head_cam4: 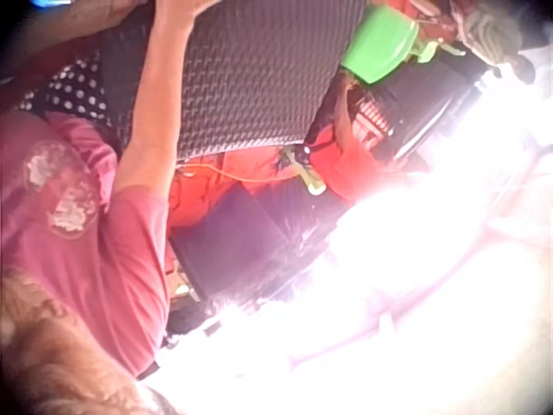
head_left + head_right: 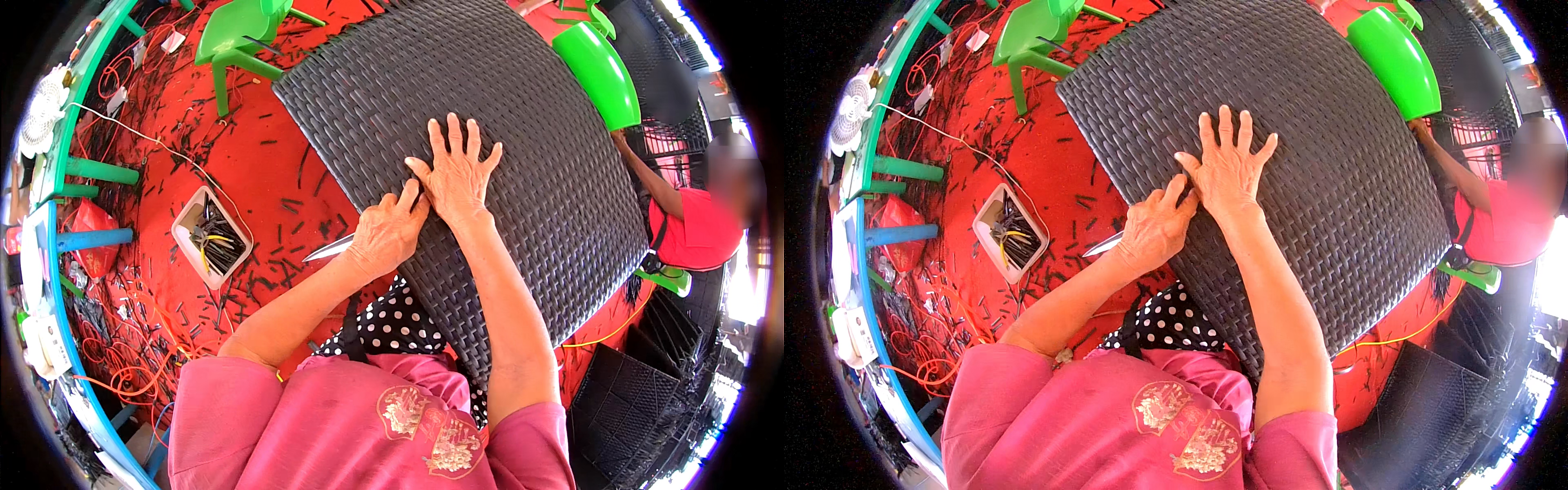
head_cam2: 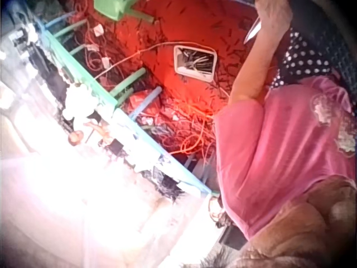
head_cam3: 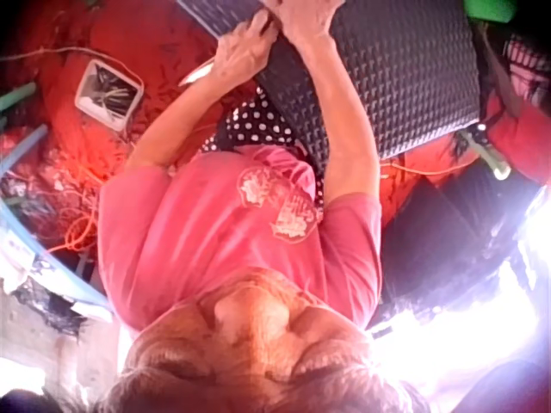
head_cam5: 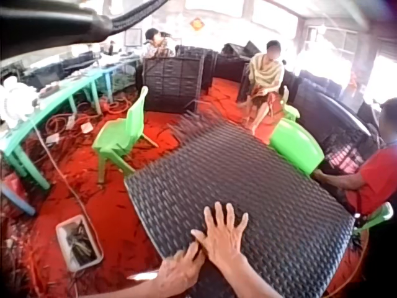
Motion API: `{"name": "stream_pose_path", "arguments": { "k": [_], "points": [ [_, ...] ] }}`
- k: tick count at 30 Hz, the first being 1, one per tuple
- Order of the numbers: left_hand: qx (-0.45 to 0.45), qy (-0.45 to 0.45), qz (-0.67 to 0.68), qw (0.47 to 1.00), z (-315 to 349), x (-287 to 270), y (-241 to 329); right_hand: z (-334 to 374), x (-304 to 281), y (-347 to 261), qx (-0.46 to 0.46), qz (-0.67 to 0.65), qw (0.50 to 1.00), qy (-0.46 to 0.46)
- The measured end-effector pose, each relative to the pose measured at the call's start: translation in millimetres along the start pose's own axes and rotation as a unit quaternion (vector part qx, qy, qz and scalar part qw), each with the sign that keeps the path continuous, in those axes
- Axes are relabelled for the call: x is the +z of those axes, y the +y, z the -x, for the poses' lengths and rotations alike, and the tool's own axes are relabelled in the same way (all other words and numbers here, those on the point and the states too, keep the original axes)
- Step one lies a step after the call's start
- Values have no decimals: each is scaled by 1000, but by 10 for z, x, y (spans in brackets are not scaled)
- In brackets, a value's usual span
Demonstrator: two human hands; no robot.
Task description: The person sits on the floor and uses pliers to pull and adjust black plastic weaving strips on a dark wicker furniture panel. They repeatedly insert the tool into the weave, pull the strips taut, and smooth the surface with their hands. The person also lifts and repositions the panel to access different areas.
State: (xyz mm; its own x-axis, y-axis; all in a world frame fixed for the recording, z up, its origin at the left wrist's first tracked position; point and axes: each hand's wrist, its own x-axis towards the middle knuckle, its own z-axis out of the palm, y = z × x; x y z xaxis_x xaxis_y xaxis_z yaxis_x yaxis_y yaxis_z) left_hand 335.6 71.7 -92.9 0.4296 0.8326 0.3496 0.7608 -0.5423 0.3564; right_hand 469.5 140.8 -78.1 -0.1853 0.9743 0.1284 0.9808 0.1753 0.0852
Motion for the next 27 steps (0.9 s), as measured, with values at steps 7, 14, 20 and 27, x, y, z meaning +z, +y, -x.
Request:
{"name": "stream_pose_path", "arguments": {
  "k": [7,14,20,27],
  "points": [
    [10,1,7,1000,7,2,-34,-74,15,-17,28,20,998,-56],
    [-17,66,82,994,62,-2,-115,-104,42,30,23,0,999,23],
    [-420,292,411,754,173,-17,-767,138,-118,181,8,-79,996,34],
    [-484,64,654,578,81,112,-1241,1694,-656,1253,306,14,938,165]
  ]
}}
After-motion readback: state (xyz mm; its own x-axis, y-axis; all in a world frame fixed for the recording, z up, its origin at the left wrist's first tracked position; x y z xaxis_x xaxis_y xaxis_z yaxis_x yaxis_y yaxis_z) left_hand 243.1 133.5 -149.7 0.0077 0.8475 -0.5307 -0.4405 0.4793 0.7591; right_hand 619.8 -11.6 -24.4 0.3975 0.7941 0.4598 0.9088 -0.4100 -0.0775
